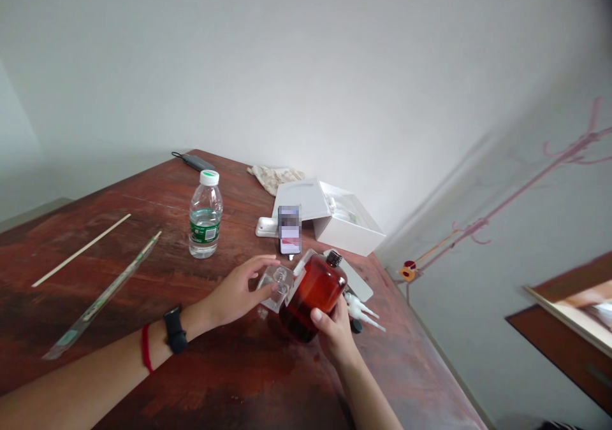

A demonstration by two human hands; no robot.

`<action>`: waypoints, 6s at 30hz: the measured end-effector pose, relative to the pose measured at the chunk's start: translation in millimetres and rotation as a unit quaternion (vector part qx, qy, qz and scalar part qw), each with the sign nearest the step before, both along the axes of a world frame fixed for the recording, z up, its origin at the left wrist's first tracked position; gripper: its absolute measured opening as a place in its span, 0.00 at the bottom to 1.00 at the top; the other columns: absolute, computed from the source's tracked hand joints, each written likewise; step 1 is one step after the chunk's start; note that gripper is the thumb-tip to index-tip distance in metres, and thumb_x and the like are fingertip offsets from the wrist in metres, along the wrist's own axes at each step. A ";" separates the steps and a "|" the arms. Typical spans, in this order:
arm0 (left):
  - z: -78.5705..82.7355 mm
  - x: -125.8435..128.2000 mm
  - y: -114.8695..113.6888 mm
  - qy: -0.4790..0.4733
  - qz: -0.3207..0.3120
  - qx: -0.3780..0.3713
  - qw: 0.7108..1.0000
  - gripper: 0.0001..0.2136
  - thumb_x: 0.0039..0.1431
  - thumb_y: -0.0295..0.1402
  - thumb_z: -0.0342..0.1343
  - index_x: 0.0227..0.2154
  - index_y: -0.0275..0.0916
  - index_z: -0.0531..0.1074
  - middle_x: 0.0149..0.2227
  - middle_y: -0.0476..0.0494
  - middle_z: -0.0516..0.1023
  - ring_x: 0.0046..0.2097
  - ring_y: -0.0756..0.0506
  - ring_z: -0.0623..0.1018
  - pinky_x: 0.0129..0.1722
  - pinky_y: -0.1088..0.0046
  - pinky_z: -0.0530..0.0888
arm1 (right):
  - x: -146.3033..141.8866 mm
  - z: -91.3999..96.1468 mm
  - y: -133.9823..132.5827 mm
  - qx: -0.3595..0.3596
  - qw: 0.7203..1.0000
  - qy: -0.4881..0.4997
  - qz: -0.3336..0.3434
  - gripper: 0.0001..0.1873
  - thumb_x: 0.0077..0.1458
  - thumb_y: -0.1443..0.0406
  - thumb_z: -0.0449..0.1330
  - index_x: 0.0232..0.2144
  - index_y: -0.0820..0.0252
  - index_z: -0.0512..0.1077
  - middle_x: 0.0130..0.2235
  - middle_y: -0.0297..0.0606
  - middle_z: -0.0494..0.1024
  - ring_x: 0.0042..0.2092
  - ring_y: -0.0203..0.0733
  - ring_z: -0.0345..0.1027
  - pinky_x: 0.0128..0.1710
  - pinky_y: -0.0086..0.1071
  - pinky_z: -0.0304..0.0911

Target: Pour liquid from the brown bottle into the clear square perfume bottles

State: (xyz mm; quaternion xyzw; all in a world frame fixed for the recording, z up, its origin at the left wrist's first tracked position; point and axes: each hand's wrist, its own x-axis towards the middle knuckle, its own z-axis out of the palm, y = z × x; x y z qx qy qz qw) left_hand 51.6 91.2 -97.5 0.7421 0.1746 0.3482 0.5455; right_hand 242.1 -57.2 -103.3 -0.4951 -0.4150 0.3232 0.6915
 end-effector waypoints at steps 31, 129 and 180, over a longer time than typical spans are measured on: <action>3.3 -9.1 -15.6 0.080 0.024 0.199 0.976 0.33 0.61 0.34 0.65 0.68 0.53 0.65 0.69 0.42 0.71 0.68 0.31 0.72 0.71 0.47 0.67 | -14.5 6.7 -18.7 -0.049 0.998 0.035 0.036 0.40 0.39 0.50 0.80 0.54 0.51 0.76 0.53 0.47 0.84 0.54 0.66 0.78 0.53 0.56 0.75; 10.0 -20.4 13.1 0.098 -0.087 0.250 0.959 0.40 0.51 0.36 0.73 0.67 0.47 0.65 0.63 0.38 0.77 0.57 0.34 0.81 0.61 0.55 0.75 | 29.5 4.3 -42.1 -0.147 0.917 -0.357 -0.100 0.53 0.51 0.48 0.73 0.69 0.51 0.48 0.66 0.52 0.68 0.68 0.61 0.64 0.71 0.59 0.53; 15.1 -19.8 25.1 0.126 -0.114 0.314 0.934 0.43 0.55 0.50 0.72 0.69 0.38 0.64 0.57 0.36 0.80 0.54 0.35 0.82 0.58 0.61 0.74 | 17.2 62.8 -52.5 -0.216 0.808 -0.547 0.010 0.48 0.47 0.51 0.77 0.65 0.51 0.61 0.63 0.51 0.75 0.61 0.64 0.74 0.58 0.55 0.70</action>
